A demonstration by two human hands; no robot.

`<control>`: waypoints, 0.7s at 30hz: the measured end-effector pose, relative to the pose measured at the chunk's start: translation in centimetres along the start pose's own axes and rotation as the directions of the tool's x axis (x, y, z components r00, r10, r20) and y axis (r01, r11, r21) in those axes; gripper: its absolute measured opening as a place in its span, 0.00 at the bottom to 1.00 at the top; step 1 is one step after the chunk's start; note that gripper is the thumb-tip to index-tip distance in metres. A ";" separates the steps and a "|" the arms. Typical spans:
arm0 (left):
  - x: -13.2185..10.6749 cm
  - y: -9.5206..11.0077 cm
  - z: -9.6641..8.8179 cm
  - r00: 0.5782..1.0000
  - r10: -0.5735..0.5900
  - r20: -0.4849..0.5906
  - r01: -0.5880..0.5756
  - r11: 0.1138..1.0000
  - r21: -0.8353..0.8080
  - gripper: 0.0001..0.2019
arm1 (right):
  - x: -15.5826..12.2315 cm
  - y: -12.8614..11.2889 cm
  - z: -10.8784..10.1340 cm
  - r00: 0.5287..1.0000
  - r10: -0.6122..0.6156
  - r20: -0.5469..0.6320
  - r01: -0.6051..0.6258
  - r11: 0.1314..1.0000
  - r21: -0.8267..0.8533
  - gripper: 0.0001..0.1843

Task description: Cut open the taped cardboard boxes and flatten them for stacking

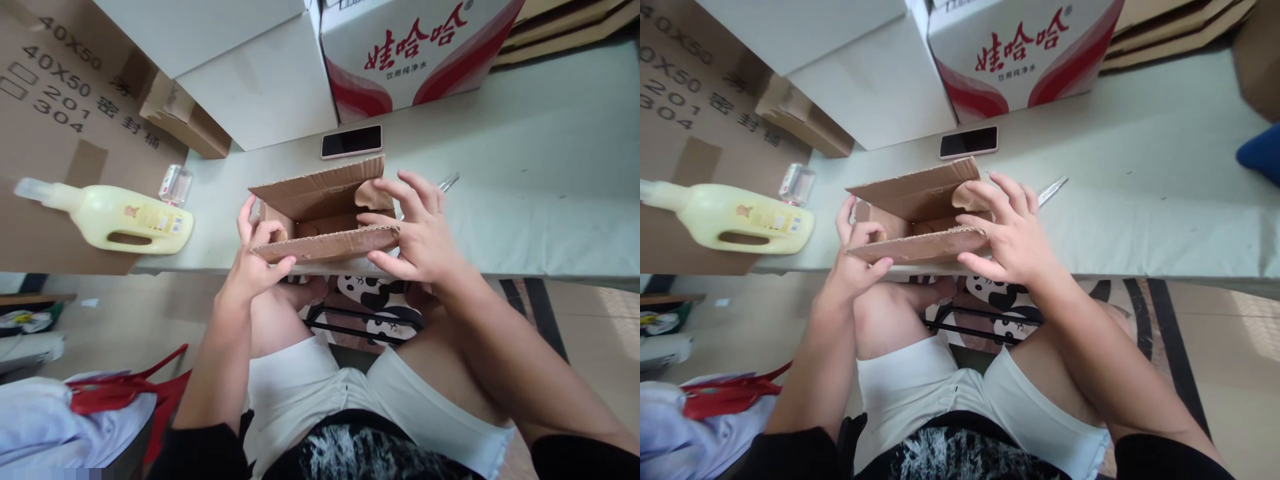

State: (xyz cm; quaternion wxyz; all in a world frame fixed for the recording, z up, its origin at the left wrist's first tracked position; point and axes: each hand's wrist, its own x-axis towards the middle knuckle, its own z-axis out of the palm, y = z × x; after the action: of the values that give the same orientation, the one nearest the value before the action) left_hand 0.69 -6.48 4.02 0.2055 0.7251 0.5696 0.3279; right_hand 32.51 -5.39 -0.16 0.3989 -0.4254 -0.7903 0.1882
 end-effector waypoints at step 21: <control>-2.0 -3.8 0.6 0.992 0.000 -0.129 -0.033 0.966 -0.255 0.54 | -0.7 1.7 1.1 0.944 -0.006 -0.331 0.084 0.972 0.221 0.27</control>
State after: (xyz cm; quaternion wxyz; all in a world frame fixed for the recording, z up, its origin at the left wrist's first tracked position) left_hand -1.79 -7.35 0.58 0.2582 0.6746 0.5283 0.4463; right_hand 32.72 -4.95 -2.25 0.5760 -0.3829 -0.6949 0.1965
